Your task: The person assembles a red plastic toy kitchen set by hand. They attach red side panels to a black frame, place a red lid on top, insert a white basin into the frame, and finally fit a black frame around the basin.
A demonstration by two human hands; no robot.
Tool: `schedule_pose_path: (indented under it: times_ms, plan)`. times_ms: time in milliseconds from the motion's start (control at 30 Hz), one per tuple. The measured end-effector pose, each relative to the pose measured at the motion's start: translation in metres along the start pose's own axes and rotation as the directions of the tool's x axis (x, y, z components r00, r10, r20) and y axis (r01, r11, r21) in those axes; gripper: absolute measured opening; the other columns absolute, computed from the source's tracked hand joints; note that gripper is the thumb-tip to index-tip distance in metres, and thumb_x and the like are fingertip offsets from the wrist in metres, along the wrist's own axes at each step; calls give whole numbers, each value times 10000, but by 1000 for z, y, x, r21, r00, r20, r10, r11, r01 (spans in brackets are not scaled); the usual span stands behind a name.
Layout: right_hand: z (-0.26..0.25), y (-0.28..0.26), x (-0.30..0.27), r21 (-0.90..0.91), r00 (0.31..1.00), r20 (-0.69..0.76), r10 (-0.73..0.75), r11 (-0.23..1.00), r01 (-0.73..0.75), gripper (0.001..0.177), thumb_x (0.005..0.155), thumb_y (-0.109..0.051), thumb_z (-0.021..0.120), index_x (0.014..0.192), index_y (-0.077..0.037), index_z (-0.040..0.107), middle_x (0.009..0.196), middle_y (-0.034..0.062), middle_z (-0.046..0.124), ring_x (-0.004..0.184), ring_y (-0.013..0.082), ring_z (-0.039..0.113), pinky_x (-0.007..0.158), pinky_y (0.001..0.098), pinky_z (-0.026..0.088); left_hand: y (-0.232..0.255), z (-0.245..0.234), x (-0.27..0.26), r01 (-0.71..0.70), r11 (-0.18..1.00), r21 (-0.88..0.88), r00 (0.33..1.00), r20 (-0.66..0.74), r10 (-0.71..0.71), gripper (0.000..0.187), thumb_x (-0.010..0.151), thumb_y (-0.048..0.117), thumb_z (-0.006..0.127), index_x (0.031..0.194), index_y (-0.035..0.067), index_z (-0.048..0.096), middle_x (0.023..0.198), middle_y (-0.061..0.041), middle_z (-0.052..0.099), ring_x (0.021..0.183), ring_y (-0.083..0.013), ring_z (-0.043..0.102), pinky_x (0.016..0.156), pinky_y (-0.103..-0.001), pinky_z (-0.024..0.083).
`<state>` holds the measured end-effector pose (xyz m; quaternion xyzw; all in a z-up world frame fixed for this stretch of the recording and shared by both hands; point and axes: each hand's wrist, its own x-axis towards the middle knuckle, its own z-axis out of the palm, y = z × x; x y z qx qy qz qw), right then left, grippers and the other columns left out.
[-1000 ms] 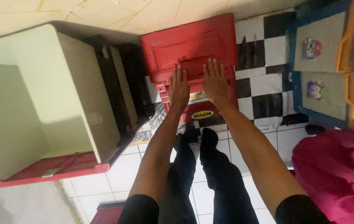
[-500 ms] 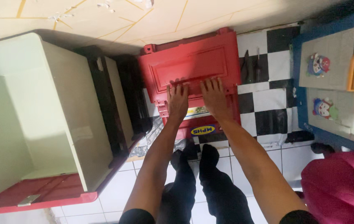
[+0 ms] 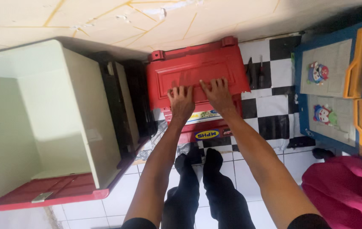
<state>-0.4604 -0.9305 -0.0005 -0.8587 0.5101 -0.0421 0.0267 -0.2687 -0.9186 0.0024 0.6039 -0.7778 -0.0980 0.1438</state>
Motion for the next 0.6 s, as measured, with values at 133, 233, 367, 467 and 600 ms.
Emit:
schedule_pose_path:
  times_ms: [133, 233, 367, 467, 600]
  plan:
    - [-15, -1, 1, 71, 997, -78, 5, 997, 0, 606, 941, -31, 617, 1522, -183, 534, 1163, 191, 558, 1154, 386, 527, 1167, 664, 329, 3, -13, 5, -29, 999, 17, 999, 30, 29, 510, 916, 110, 606, 1424, 89, 580, 1267, -222, 522, 1241, -396, 484, 1123, -678, 300]
    - [-42, -11, -5, 52, 998, -34, 48, 998, -46, 664, 917, -21, 598, 1540, -231, 503, 1300, 180, 550, 1284, 364, 497, 1196, 677, 264, 14, -34, 3, -39, 999, 0, 999, 33, 39, 590, 887, 86, 564, 1474, 133, 536, 1477, -271, 451, 1423, -413, 389, 1162, -713, 181]
    - [-103, -32, -22, 20, 987, 124, 99, 995, -102, 700, 895, -59, 592, 1554, -248, 450, 1563, 178, 417, 1474, 333, 353, 1225, 644, 172, 39, -84, -13, -69, 997, 21, 996, 53, 68, 616, 928, 74, 530, 1533, 187, 497, 1627, -211, 354, 1545, -367, 250, 1201, -744, 61]
    - [-155, -48, -31, 18, 979, 144, 145, 989, -150, 662, 971, -64, 551, 1591, -241, 401, 1670, 148, 308, 1553, 296, 258, 1286, 530, 139, 60, -129, -27, -79, 997, 9, 996, 46, 79, 578, 945, 79, 535, 1517, 145, 492, 1623, -193, 367, 1557, -364, 239, 1202, -758, 47]
    - [-230, -74, -40, 87, 918, 323, 228, 959, -268, 711, 914, -66, 534, 1579, -216, 331, 1664, 183, 224, 1550, 306, 170, 1268, 478, 110, 90, -199, -46, -38, 999, 8, 994, 102, 37, 608, 886, 59, 546, 1490, 19, 483, 1617, -231, 369, 1564, -378, 226, 1204, -752, 51]
